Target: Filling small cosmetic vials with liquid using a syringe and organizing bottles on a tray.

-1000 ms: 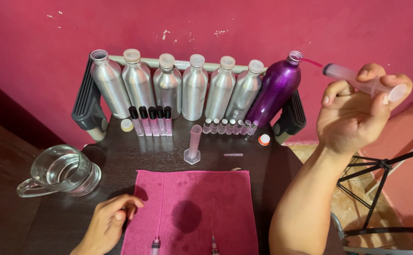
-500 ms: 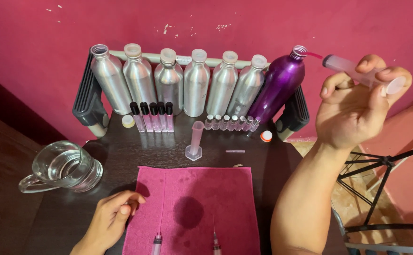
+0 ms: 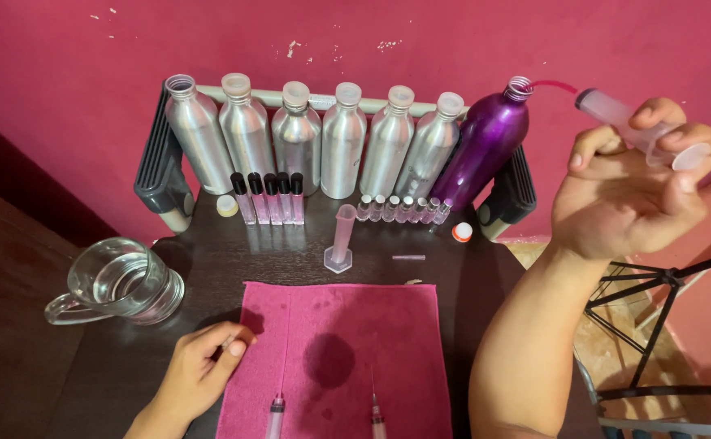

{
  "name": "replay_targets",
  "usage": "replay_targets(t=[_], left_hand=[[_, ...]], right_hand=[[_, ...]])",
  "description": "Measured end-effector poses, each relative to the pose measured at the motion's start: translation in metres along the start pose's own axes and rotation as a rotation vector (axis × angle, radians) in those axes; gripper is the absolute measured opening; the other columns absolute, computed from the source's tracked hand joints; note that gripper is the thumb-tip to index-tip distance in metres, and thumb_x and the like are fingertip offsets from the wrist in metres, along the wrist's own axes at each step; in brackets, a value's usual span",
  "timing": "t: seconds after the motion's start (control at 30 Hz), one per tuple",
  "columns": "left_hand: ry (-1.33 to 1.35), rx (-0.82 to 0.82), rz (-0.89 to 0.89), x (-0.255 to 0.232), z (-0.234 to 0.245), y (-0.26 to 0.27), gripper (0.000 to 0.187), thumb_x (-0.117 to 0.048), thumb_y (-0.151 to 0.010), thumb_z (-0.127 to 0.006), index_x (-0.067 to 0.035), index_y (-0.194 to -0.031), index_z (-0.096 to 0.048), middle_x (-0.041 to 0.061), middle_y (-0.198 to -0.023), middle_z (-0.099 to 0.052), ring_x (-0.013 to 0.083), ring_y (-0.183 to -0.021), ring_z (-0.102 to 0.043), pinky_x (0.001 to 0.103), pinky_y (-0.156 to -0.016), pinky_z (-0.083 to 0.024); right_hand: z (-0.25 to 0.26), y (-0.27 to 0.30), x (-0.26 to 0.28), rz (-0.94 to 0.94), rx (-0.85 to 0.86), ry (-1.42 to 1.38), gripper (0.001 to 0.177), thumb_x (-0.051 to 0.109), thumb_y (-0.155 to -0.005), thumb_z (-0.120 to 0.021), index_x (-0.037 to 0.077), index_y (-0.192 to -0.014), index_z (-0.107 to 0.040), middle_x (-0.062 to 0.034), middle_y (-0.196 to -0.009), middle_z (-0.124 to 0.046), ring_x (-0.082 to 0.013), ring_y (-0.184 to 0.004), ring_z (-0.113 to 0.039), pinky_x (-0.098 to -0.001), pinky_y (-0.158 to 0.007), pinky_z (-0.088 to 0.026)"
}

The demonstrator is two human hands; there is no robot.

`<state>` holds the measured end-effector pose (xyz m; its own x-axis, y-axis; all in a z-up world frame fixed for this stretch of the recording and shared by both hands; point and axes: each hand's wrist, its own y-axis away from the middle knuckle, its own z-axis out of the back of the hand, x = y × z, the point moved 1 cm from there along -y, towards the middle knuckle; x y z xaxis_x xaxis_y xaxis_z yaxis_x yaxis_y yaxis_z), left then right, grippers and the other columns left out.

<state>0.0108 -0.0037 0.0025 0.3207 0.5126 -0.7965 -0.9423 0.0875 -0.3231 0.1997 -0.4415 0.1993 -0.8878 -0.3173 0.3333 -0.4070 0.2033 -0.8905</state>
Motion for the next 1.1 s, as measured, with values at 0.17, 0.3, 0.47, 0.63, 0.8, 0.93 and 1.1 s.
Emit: replay_targets(t=[0.17,0.3,0.47,0.63,0.8,0.93,1.1], left_hand=[[-0.022,0.001,0.013,0.006,-0.002,0.002,0.039,-0.043,-0.098,-0.052,-0.014,-0.091,-0.077,-0.004,-0.083,-0.08,0.0113,-0.072,-0.073,0.028,-0.069,-0.053],[-0.004,-0.013,0.034,0.004,-0.002,0.003,0.032,-0.038,-0.096,-0.058,-0.013,-0.089,-0.077,-0.005,-0.078,-0.076,0.0102,-0.063,-0.063,0.028,-0.062,-0.049],[-0.013,-0.039,0.001,0.004,-0.002,0.002,0.025,-0.032,-0.096,-0.061,-0.014,-0.087,-0.076,-0.006,-0.073,-0.073,0.0095,-0.06,-0.06,0.027,-0.062,-0.048],[-0.006,-0.047,0.017,0.004,-0.003,0.004,0.021,-0.028,-0.095,-0.064,-0.013,-0.087,-0.076,-0.006,-0.07,-0.069,0.0101,-0.061,-0.058,0.027,-0.062,-0.047],[-0.015,-0.047,0.01,0.007,-0.004,0.003,0.021,-0.029,-0.094,-0.065,-0.011,-0.086,-0.074,-0.005,-0.067,-0.061,0.0106,-0.061,-0.055,0.028,-0.06,-0.047],[-0.011,-0.031,0.005,0.009,-0.006,0.003,0.023,-0.03,-0.095,-0.065,-0.011,-0.085,-0.072,-0.005,-0.067,-0.058,0.0106,-0.061,-0.054,0.029,-0.06,-0.046],[-0.021,-0.048,0.005,0.007,-0.005,0.003,0.023,-0.031,-0.095,-0.065,-0.012,-0.085,-0.073,-0.005,-0.065,-0.058,0.0102,-0.06,-0.053,0.028,-0.061,-0.046]], right_hand=[[-0.015,0.0,0.019,0.064,-0.06,0.071,0.024,0.039,-0.111,-0.044,0.017,-0.111,-0.053,-0.0105,-0.11,-0.05,-0.0153,-0.095,-0.049,-0.0336,-0.058,-0.044],[-0.021,0.002,0.033,0.144,-0.074,0.073,0.021,0.034,-0.111,-0.046,0.013,-0.108,-0.051,-0.0126,-0.109,-0.054,-0.0202,-0.073,-0.044,-0.0332,-0.053,-0.043],[-0.019,0.008,0.028,0.124,-0.137,0.0,0.018,0.032,-0.109,-0.046,0.015,-0.108,-0.053,-0.0117,-0.105,-0.055,-0.0185,-0.079,-0.047,-0.0308,-0.053,-0.04],[-0.011,0.016,0.021,0.072,-0.169,-0.004,0.016,0.031,-0.11,-0.049,0.018,-0.118,-0.05,-0.0132,-0.105,-0.05,-0.0184,-0.081,-0.042,-0.0299,-0.056,-0.035],[-0.01,0.015,0.016,0.008,-0.101,-0.055,0.007,0.028,-0.111,-0.052,0.022,-0.115,-0.05,-0.0082,-0.104,-0.053,-0.0119,-0.078,-0.039,-0.0245,-0.06,-0.031],[-0.015,0.014,0.021,-0.002,-0.087,-0.036,0.008,0.03,-0.111,-0.052,0.023,-0.114,-0.049,-0.0067,-0.103,-0.051,-0.0135,-0.068,-0.03,-0.0262,-0.058,-0.028],[-0.031,0.013,0.033,0.006,-0.043,-0.034,0.011,0.034,-0.111,-0.049,0.023,-0.111,-0.048,-0.0036,-0.103,-0.049,-0.0136,-0.059,-0.022,-0.0268,-0.055,-0.024]])
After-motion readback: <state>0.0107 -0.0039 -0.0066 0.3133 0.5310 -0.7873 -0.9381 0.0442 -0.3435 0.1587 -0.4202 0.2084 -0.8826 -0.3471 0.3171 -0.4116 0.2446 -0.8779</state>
